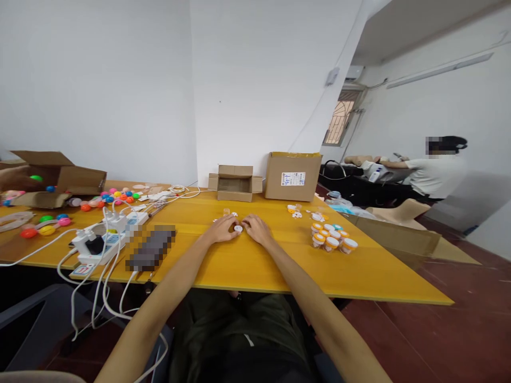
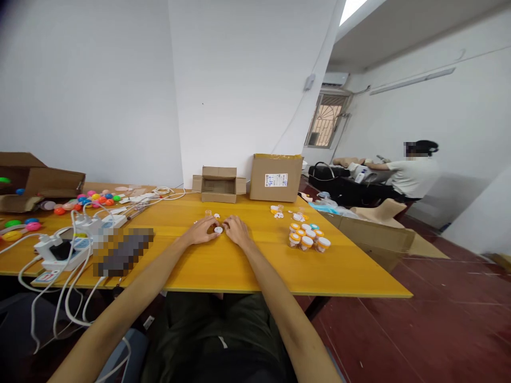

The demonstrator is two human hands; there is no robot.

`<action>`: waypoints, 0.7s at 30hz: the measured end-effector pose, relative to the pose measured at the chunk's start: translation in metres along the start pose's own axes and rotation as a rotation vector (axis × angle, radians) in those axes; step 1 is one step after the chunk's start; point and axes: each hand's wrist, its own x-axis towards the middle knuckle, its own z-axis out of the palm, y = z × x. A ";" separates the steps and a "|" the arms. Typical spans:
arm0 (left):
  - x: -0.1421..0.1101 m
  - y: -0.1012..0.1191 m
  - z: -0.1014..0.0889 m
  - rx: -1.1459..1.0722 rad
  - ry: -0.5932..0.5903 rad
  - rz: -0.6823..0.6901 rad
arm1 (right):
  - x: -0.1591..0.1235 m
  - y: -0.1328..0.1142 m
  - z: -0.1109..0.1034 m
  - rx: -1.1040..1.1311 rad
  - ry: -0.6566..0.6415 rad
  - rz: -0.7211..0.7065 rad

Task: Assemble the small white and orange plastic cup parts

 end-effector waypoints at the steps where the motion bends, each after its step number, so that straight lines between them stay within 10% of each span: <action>1: 0.000 0.000 0.000 -0.004 0.001 0.002 | -0.001 0.000 0.000 -0.001 -0.001 -0.013; 21: -0.001 0.002 -0.003 -0.003 -0.009 0.021 | -0.006 0.000 -0.005 -0.007 0.008 -0.059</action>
